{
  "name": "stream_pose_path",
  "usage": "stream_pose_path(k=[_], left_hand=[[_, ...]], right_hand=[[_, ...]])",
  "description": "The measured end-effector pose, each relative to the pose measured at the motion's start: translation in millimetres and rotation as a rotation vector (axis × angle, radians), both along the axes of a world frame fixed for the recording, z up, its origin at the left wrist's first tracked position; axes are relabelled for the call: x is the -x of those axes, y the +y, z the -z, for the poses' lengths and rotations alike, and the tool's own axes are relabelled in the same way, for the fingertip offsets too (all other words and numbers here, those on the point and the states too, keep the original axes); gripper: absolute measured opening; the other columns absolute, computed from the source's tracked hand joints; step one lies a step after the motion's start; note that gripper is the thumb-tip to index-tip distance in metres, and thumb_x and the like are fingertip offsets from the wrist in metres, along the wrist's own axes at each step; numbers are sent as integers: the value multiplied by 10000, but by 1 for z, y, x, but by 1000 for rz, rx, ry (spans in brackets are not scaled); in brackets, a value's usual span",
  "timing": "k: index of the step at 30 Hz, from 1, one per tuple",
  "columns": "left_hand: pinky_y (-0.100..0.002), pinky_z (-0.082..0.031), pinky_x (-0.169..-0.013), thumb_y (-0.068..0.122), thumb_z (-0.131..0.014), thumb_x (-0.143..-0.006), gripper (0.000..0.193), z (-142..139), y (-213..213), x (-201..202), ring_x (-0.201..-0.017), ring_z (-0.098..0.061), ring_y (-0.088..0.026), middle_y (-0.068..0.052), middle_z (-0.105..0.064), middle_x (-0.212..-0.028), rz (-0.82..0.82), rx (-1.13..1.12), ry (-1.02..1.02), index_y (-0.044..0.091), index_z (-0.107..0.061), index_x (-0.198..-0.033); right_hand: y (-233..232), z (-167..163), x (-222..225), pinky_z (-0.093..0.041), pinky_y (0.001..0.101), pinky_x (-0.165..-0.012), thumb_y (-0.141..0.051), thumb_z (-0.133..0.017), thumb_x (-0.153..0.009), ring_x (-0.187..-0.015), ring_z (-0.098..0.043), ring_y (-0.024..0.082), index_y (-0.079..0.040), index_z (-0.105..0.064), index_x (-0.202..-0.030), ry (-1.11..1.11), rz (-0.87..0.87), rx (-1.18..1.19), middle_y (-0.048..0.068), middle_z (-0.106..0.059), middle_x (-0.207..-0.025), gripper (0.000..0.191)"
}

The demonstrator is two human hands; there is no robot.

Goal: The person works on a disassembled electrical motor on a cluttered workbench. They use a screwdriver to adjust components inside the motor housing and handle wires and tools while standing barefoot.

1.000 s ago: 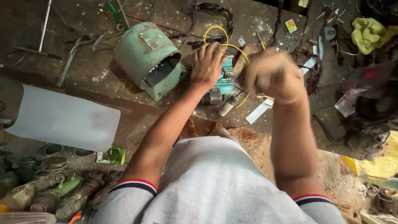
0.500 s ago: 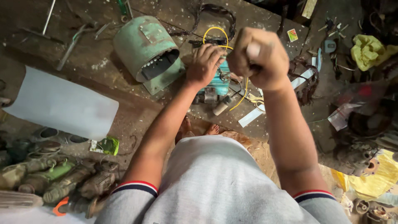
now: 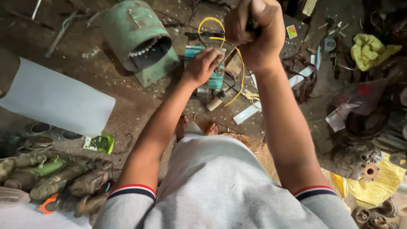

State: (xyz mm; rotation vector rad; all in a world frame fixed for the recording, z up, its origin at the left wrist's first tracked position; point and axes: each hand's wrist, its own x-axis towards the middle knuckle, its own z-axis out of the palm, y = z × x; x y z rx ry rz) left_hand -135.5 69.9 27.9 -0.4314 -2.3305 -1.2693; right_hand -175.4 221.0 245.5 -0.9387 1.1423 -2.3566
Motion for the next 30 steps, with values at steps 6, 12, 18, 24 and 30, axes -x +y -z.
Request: stream_pose_path(k=[6,12,18,24,30], left_hand=[[-453,-545,-918,97,-651,-996,206,-1,-6,4,-1110,-655,-401,-160,-681,-1166,38,-2,-21,61,-592,-1189],[-470,-530,-907,99,-658,-914,267,8,-10,4,-1095,-633,-436,-198,-670,-1157,28,30,-45,30,-604,-1167],[-472,-535,-857,202,-674,-1025,195,14,-13,8,-1040,-666,-430,-199,-704,-1087,-10,10,-23,55,-621,-1141],[-379,-574,-768,227,-629,-1052,172,9,-10,10,-931,-752,-302,-135,-743,-989,52,-192,-170,81,-617,-1143],[-340,-565,-737,206,-631,-1057,152,7,-11,9,-825,-736,-217,-98,-732,-917,89,-280,-261,91,-625,-1157]], right_hand=[[-6,18,-15,-360,253,-623,-154,-549,-1085,-628,-408,92,-71,-517,-1058,20,157,-94,4,-482,-806,93],[-11,9,-22,-335,259,-645,-185,-465,-1214,-656,-381,104,-19,-571,-952,146,431,-225,24,-534,-808,328],[-5,-9,-21,-368,260,-580,-167,-585,-1025,-667,-451,98,-33,-515,-1003,191,144,-352,-4,-516,-886,153],[-17,-18,-21,-374,272,-572,-296,-532,-1104,-588,-443,121,-48,-516,-980,23,563,-114,33,-494,-744,278],[-4,-14,-10,-265,230,-439,-309,-534,-1027,-470,-322,108,-63,-438,-1003,239,109,-213,26,-458,-739,266]])
